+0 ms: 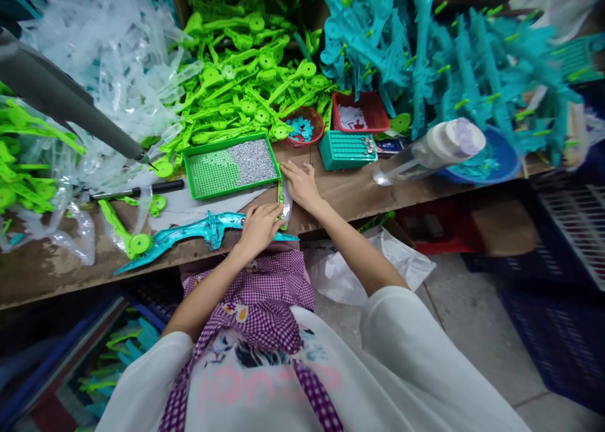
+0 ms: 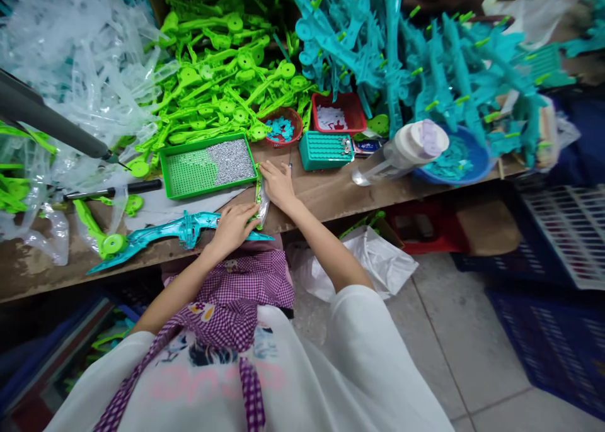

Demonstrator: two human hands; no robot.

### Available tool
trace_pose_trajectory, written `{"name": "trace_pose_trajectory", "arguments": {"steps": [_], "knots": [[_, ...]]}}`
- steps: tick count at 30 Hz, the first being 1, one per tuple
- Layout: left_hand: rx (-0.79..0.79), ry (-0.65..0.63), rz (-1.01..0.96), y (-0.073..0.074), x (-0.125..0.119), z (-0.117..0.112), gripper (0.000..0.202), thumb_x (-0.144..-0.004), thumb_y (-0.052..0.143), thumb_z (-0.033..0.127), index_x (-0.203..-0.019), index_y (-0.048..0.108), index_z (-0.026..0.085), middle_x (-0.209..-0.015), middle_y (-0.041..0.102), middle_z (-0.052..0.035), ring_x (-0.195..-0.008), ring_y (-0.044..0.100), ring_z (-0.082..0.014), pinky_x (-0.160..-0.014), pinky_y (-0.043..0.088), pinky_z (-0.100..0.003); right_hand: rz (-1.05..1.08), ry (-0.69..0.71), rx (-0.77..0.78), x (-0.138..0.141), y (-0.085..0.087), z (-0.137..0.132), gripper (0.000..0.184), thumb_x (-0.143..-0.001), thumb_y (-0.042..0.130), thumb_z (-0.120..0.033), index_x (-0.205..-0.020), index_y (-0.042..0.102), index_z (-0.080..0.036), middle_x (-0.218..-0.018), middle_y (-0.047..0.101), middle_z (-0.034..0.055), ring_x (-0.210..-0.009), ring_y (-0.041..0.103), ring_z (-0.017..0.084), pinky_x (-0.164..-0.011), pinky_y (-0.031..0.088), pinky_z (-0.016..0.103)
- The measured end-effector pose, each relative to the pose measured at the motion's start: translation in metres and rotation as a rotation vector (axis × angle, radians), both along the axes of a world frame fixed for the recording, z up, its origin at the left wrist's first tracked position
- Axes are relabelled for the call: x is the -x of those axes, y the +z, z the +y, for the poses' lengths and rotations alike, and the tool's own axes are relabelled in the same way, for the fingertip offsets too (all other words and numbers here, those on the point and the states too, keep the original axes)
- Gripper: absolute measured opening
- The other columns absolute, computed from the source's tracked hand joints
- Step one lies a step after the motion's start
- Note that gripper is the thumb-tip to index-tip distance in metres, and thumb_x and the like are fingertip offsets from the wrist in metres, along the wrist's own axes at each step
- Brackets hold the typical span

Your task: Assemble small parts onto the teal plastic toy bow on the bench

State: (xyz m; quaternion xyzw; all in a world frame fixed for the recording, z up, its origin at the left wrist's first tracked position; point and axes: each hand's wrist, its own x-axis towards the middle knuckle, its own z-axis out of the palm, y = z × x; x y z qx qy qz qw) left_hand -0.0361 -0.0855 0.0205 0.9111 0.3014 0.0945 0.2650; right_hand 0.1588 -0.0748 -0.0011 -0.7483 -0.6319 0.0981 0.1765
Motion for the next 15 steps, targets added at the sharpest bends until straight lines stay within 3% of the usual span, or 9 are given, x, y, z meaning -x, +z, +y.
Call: {"name": "trace_pose_trajectory", "arguments": {"steps": [3,8,11,15], "knots": [[-0.017,0.008,-0.014,0.0,0.0,-0.001,0.032,-0.096,0.051,0.028,-0.127,0.061,0.023,-0.131,0.064,-0.0078,-0.124,0.055,-0.0239,-0.11,0.032,-0.048,0.105,-0.077,-0.05,-0.004,0.0,0.001,0.049,-0.09,0.033,-0.013,-0.13,0.06,-0.019,-0.143,0.055,0.0097,-0.139,0.044,0.024,-0.111,0.032,0.052],[-0.081,0.018,-0.129,0.002,0.012,0.0,0.029,-0.097,0.05,0.03,-0.123,0.063,0.025,-0.13,0.065,-0.0073,-0.126,0.054,-0.0228,-0.112,0.032,-0.047,0.261,-0.19,-0.333,-0.002,0.019,-0.013,0.044,-0.095,0.036,-0.033,-0.127,0.063,-0.02,-0.135,0.062,0.0109,-0.128,0.056,0.023,-0.108,0.043,0.046],[-0.141,0.038,-0.226,0.002,0.026,0.002,0.029,-0.097,0.051,0.03,-0.122,0.063,0.023,-0.126,0.066,-0.0088,-0.124,0.055,-0.0234,-0.109,0.037,-0.046,0.321,-0.261,-0.435,0.021,0.037,-0.016,0.046,-0.098,0.032,-0.039,-0.128,0.063,-0.021,-0.128,0.065,0.0116,-0.122,0.059,0.022,-0.106,0.047,0.043],[-0.175,0.059,-0.326,0.003,0.044,0.001,0.027,-0.096,0.052,0.027,-0.119,0.064,0.021,-0.119,0.068,-0.01,-0.119,0.058,-0.0246,-0.103,0.044,-0.046,0.413,-0.258,-0.47,0.074,0.063,0.015,0.05,-0.1,0.026,-0.039,-0.133,0.059,-0.022,-0.129,0.064,0.0115,-0.122,0.058,0.021,-0.106,0.047,0.042]]}}
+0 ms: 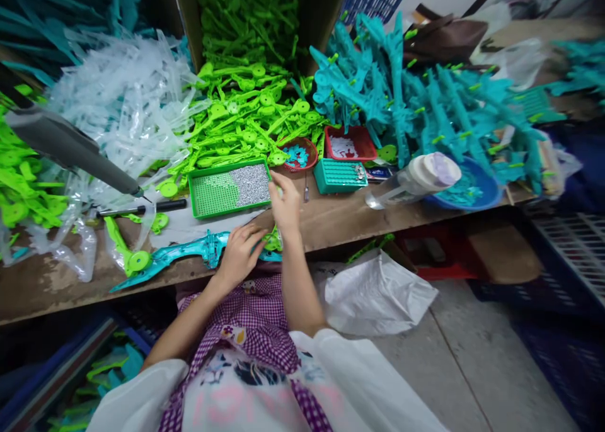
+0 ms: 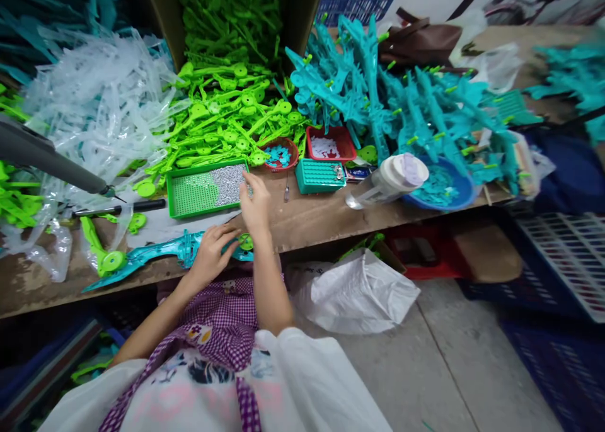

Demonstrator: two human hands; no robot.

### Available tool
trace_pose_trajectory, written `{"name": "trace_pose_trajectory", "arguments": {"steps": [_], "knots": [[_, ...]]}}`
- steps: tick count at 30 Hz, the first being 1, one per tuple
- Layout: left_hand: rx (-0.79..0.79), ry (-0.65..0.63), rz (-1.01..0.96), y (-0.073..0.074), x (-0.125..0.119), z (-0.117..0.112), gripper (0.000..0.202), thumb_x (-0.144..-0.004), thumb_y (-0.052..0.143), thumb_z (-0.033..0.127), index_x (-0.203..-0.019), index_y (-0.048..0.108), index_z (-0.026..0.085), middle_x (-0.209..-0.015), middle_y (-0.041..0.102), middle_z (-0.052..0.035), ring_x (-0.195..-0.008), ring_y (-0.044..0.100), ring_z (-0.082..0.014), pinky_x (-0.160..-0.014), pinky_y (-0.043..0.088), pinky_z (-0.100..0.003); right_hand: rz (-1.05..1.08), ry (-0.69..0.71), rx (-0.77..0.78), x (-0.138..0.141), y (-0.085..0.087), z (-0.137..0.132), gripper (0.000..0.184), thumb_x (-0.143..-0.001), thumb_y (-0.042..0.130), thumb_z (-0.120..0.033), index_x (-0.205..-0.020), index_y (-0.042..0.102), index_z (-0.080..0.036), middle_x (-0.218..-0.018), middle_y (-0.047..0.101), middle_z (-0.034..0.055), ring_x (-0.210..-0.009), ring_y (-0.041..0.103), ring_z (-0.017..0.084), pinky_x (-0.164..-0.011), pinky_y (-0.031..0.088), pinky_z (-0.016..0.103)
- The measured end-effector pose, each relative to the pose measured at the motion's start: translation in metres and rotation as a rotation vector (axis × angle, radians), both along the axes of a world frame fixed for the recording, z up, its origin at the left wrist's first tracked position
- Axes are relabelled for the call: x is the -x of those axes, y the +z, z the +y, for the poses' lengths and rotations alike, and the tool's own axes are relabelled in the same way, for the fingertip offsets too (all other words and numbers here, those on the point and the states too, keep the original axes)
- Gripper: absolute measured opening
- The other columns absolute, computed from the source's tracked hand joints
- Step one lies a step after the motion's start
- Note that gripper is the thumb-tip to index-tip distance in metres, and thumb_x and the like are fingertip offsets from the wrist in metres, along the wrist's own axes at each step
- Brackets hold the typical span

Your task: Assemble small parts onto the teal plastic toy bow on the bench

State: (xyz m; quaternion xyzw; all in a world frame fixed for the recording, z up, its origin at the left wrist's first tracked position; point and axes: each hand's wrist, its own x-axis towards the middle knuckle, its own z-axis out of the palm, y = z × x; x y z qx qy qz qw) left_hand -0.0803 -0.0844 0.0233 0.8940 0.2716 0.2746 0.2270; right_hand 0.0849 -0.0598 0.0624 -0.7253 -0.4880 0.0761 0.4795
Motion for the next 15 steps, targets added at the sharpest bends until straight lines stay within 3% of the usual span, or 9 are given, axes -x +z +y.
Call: {"name": "trace_pose_trajectory", "arguments": {"steps": [3,5,10,15], "knots": [[-0.007,0.028,-0.023,0.002,0.012,-0.005,0.024,-0.095,0.053,0.025,-0.115,0.066,0.023,-0.116,0.068,-0.0095,-0.117,0.06,-0.0255,-0.103,0.045,-0.049,0.014,0.102,-0.023,0.026,0.014,0.027,0.049,-0.101,0.025,-0.042,-0.137,0.055,-0.026,-0.132,0.063,0.0074,-0.125,0.056,0.019,-0.108,0.046,0.042],[-0.015,0.051,-0.04,0.004,0.023,-0.009,0.024,-0.094,0.054,0.024,-0.115,0.065,0.025,-0.115,0.069,-0.0084,-0.116,0.06,-0.0253,-0.103,0.046,-0.05,0.021,0.138,-0.026,0.024,0.014,0.03,0.049,-0.1,0.027,-0.044,-0.133,0.058,-0.026,-0.131,0.064,0.0068,-0.123,0.057,0.018,-0.107,0.047,0.04],[-0.031,0.135,-0.114,0.007,0.053,-0.012,0.028,-0.093,0.056,0.022,-0.119,0.064,0.029,-0.112,0.068,-0.0063,-0.112,0.062,-0.0235,-0.099,0.051,-0.047,0.06,0.07,-0.011,-0.03,0.006,0.009,0.045,-0.095,0.043,-0.051,-0.112,0.07,-0.02,-0.114,0.072,0.0098,-0.108,0.066,0.022,-0.099,0.052,0.04],[-0.073,0.114,-0.122,0.005,0.064,-0.005,0.024,-0.093,0.057,0.019,-0.115,0.066,0.025,-0.107,0.069,-0.0066,-0.107,0.064,-0.0217,-0.097,0.052,-0.044,-0.173,0.141,-0.019,-0.07,0.019,0.025,0.031,-0.094,0.049,-0.038,-0.112,0.07,-0.023,-0.115,0.071,0.007,-0.11,0.065,0.023,-0.099,0.05,0.043]]}}
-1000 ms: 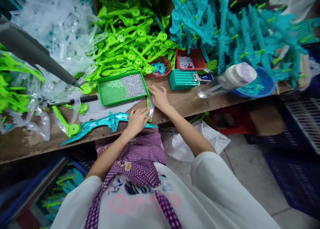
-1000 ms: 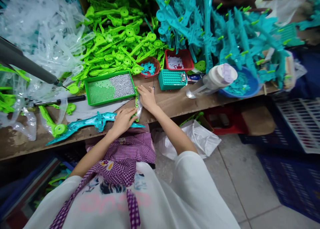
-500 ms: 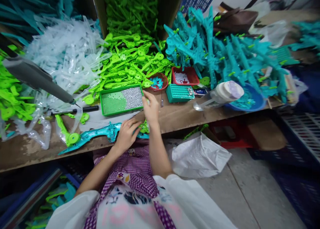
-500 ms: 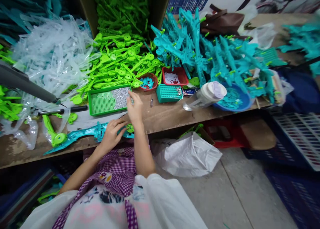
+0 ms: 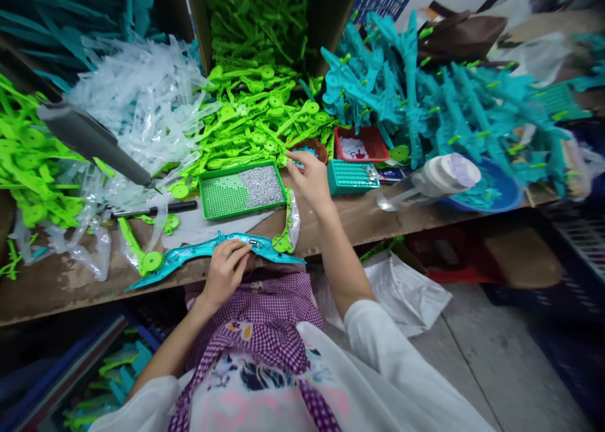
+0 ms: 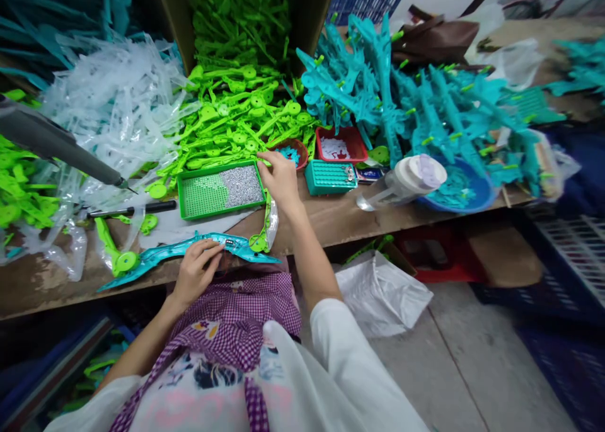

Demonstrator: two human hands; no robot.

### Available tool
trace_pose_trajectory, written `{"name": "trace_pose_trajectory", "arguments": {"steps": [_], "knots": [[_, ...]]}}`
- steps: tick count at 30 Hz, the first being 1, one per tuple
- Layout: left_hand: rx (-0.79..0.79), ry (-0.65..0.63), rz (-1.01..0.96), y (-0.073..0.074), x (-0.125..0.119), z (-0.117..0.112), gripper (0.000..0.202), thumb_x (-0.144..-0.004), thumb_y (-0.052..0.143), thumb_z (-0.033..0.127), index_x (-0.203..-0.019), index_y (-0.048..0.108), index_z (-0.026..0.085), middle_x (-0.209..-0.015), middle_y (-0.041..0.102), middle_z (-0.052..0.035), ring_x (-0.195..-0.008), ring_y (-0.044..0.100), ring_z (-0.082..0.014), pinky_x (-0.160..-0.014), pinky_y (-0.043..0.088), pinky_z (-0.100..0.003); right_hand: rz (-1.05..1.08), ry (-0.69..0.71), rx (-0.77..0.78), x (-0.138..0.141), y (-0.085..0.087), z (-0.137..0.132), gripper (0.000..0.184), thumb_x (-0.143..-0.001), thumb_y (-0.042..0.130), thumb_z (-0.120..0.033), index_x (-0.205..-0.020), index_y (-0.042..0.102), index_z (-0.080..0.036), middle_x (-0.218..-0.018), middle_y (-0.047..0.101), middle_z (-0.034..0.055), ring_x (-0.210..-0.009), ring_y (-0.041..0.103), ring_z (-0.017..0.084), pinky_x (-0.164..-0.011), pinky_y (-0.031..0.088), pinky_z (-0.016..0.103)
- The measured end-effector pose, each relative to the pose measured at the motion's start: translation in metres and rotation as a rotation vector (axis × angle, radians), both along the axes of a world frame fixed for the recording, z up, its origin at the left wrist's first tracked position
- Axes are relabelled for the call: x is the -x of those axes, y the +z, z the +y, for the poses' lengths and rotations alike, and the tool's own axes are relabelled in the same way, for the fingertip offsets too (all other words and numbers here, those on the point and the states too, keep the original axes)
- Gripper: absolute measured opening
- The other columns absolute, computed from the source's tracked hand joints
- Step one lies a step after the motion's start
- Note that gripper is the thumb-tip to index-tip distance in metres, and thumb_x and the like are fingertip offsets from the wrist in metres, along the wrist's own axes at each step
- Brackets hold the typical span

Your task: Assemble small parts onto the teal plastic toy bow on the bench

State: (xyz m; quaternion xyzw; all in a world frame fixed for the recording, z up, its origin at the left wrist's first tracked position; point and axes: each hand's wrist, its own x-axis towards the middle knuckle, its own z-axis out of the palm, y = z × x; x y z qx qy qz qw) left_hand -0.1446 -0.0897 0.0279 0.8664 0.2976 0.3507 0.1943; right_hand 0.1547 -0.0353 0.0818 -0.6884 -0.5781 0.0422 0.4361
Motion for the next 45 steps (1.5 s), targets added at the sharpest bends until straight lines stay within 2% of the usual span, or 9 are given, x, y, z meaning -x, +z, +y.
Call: {"name": "trace_pose_trajectory", "arguments": {"steps": [3,7,12,16,21,26,29,37,45], "knots": [[-0.009,-0.008,0.008,0.001,0.001,-0.002,0.023,-0.093,0.057,0.019,-0.114,0.066,0.023,-0.106,0.069,-0.0064,-0.104,0.064,-0.0206,-0.098,0.05,-0.043,-0.095,0.038,0.111,-0.015,-0.012,0.0,0.026,-0.091,0.054,-0.03,-0.108,0.071,-0.022,-0.112,0.073,0.0066,-0.107,0.066,0.025,-0.096,0.05,0.045],[0.073,-0.032,0.036,0.008,-0.008,-0.006,0.024,-0.094,0.055,0.019,-0.116,0.064,0.022,-0.105,0.071,-0.0061,-0.098,0.065,-0.0192,-0.091,0.052,-0.037,-0.045,-0.072,0.324,-0.028,-0.049,-0.032,0.026,-0.088,0.055,-0.025,-0.105,0.073,-0.019,-0.105,0.075,0.0088,-0.094,0.069,0.024,-0.087,0.053,0.039],[0.206,-0.172,0.229,0.011,-0.062,0.007,0.039,-0.096,0.053,0.032,-0.13,0.056,0.015,-0.122,0.066,-0.0129,-0.112,0.063,-0.0253,-0.095,0.05,-0.04,-0.037,-0.123,0.409,-0.022,-0.073,-0.048,0.032,-0.093,0.049,-0.028,-0.116,0.07,-0.019,-0.114,0.072,0.0106,-0.099,0.067,0.023,-0.088,0.05,0.037],[0.315,-0.142,0.363,0.003,-0.108,0.02,0.046,-0.094,0.056,0.036,-0.132,0.055,0.011,-0.124,0.065,-0.0169,-0.117,0.06,-0.0301,-0.1,0.047,-0.044,-0.158,0.026,0.429,-0.014,-0.075,-0.037,0.036,-0.096,0.043,-0.023,-0.125,0.064,-0.022,-0.134,0.063,0.0091,-0.124,0.056,0.025,-0.099,0.04,0.043],[0.531,-0.12,0.398,-0.005,-0.131,0.032,0.051,-0.086,0.068,0.03,-0.132,0.056,0.013,-0.118,0.067,-0.0153,-0.104,0.065,-0.0283,-0.095,0.049,-0.041,-0.229,0.079,0.536,-0.015,-0.069,-0.029,0.034,-0.097,0.044,-0.022,-0.121,0.067,-0.024,-0.134,0.063,0.0098,-0.124,0.055,0.027,-0.097,0.031,0.047],[0.752,-0.153,0.384,-0.009,-0.14,0.045,0.044,-0.078,0.074,0.024,-0.12,0.063,0.015,-0.1,0.072,-0.0085,-0.088,0.068,-0.0224,-0.081,0.051,-0.032,-0.317,0.112,0.602,-0.013,-0.064,-0.024,0.033,-0.098,0.042,-0.026,-0.113,0.071,-0.025,-0.12,0.068,0.0093,-0.117,0.055,0.028,-0.095,0.028,0.046],[0.819,-0.107,0.401,-0.01,-0.144,0.049,0.044,-0.074,0.077,0.023,-0.115,0.063,0.013,-0.099,0.072,-0.0081,-0.084,0.067,-0.0206,-0.075,0.051,-0.03,-0.321,0.064,0.578,-0.012,-0.07,-0.026,0.034,-0.099,0.04,-0.03,-0.117,0.068,-0.027,-0.13,0.062,0.0092,-0.126,0.048,0.028,-0.095,0.028,0.046],[0.88,-0.081,0.372,-0.019,-0.146,0.051,0.046,-0.07,0.079,0.025,-0.111,0.062,0.013,-0.098,0.071,-0.0078,-0.08,0.065,-0.0176,-0.071,0.049,-0.028,-0.174,-0.007,0.406,-0.015,-0.087,-0.048,0.042,-0.1,0.033,-0.031,-0.129,0.061,-0.019,-0.132,0.062,0.0114,-0.123,0.054,0.023,-0.098,0.035,0.04],[0.899,-0.096,0.304,-0.028,-0.146,0.054,0.044,-0.065,0.082,0.023,-0.103,0.063,0.014,-0.087,0.069,-0.004,-0.076,0.063,-0.0155,-0.071,0.05,-0.027,-0.172,-0.032,0.444,-0.007,-0.092,-0.058,0.043,-0.1,0.034,-0.032,-0.132,0.059,-0.019,-0.137,0.06,0.0116,-0.131,0.052,0.024,-0.103,0.036,0.043]]}}
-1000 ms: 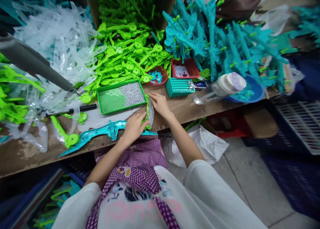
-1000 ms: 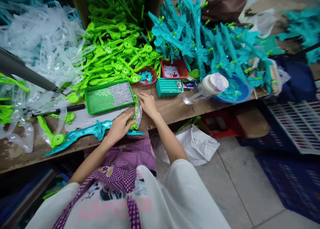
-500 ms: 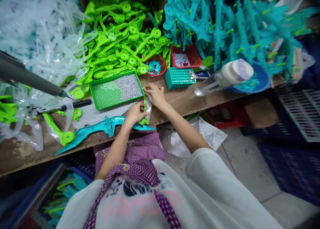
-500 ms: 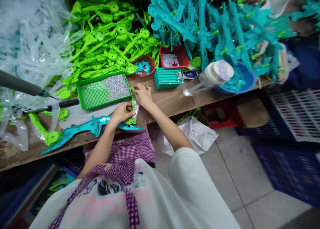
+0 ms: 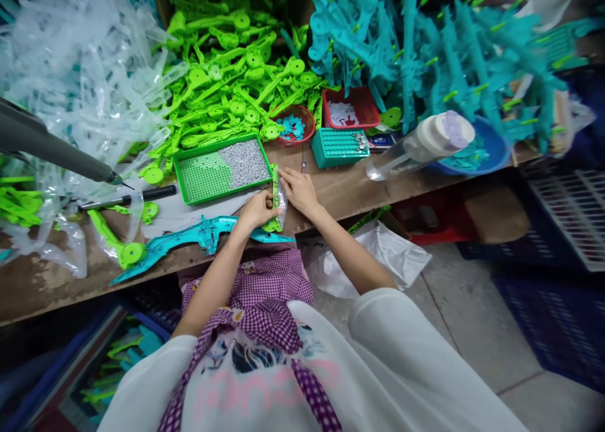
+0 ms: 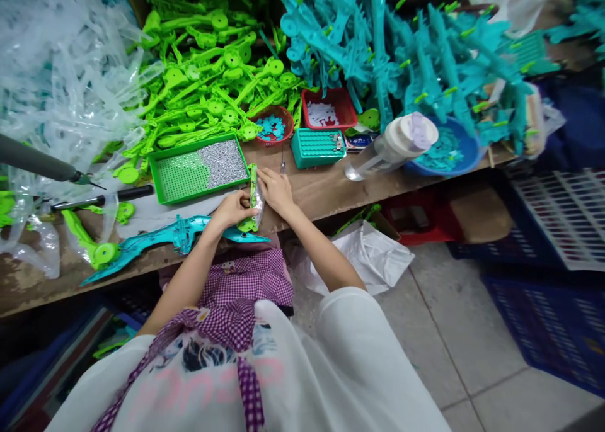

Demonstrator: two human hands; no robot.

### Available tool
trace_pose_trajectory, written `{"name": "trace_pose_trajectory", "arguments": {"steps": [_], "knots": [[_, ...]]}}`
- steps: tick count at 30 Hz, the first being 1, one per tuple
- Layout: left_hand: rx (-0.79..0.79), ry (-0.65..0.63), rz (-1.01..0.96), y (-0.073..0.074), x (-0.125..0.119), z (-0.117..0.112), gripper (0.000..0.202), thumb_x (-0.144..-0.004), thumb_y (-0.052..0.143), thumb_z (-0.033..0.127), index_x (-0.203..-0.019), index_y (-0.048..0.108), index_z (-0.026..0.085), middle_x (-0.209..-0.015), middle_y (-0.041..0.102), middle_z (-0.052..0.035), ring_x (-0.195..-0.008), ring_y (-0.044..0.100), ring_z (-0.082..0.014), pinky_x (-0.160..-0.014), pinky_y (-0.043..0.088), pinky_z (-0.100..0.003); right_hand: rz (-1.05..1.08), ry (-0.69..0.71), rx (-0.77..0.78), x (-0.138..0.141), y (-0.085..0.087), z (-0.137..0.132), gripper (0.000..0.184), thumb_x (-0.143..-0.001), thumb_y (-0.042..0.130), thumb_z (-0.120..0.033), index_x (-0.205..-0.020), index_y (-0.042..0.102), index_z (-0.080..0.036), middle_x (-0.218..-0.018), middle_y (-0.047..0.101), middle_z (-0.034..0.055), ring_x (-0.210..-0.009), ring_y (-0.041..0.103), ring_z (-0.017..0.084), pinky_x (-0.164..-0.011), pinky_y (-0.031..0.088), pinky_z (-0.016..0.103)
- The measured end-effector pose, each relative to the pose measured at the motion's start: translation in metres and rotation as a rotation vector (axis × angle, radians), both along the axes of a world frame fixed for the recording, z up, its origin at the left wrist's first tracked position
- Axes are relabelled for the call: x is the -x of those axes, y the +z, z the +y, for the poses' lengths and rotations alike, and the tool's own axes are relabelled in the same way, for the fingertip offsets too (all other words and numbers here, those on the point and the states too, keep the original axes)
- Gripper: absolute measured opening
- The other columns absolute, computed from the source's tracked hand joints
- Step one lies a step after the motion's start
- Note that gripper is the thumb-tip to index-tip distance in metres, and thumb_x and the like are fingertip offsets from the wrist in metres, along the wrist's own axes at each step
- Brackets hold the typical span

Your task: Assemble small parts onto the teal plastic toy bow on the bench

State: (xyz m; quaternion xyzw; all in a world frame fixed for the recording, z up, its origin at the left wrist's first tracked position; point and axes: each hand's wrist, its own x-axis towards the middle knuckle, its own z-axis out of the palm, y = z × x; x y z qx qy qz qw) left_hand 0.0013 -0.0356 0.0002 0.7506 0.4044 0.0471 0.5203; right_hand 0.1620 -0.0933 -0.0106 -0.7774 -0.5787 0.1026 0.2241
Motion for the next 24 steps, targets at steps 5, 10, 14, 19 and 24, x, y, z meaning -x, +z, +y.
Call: {"name": "trace_pose_trajectory", "arguments": {"steps": [5,10,14,19,24], "knots": [[-0.008,-0.048,0.003,0.002,0.002,0.0,0.045,-0.069,0.079,0.023,-0.11,0.062,0.011,-0.092,0.069,-0.0063,-0.076,0.064,-0.0156,-0.072,0.051,-0.028,0.153,0.012,-0.083,-0.003,-0.006,0.001,0.043,-0.098,0.038,-0.035,-0.132,0.059,-0.02,-0.141,0.058,0.0091,-0.131,0.053,0.02,-0.107,0.039,0.04],[-0.049,-0.042,-0.035,0.0,0.005,-0.001,0.054,-0.069,0.079,0.026,-0.117,0.06,0.011,-0.095,0.069,-0.0067,-0.076,0.064,-0.0156,-0.071,0.051,-0.028,0.164,0.0,-0.104,-0.003,-0.007,0.0,0.042,-0.098,0.04,-0.037,-0.13,0.061,-0.021,-0.135,0.062,0.0095,-0.127,0.055,0.022,-0.105,0.04,0.042],[-0.071,-0.082,-0.096,-0.002,0.008,-0.001,0.062,-0.071,0.078,0.027,-0.129,0.057,0.013,-0.096,0.068,-0.0054,-0.071,0.062,-0.0147,-0.07,0.051,-0.028,0.131,-0.022,-0.07,-0.003,-0.001,0.002,0.042,-0.098,0.039,-0.037,-0.128,0.062,-0.02,-0.124,0.067,0.0107,-0.116,0.058,0.024,-0.097,0.042,0.04],[-0.101,-0.143,-0.101,-0.006,0.007,0.002,0.053,-0.074,0.075,0.027,-0.123,0.063,0.011,-0.105,0.068,-0.0101,-0.078,0.063,-0.0173,-0.073,0.052,-0.031,-0.134,0.057,0.116,0.002,0.014,0.005,0.041,-0.099,0.037,-0.033,-0.124,0.065,-0.018,-0.106,0.069,0.0124,-0.106,0.058,0.029,-0.093,0.037,0.044],[-0.086,-0.135,-0.098,-0.008,0.006,0.003,0.049,-0.073,0.076,0.028,-0.118,0.066,0.011,-0.1,0.068,-0.0089,-0.078,0.062,-0.0172,-0.071,0.052,-0.03,-0.095,-0.017,0.106,0.008,0.008,0.002,0.045,-0.1,0.03,-0.032,-0.133,0.058,-0.018,-0.109,0.068,0.0127,-0.104,0.057,0.027,-0.087,0.039,0.039]]}}
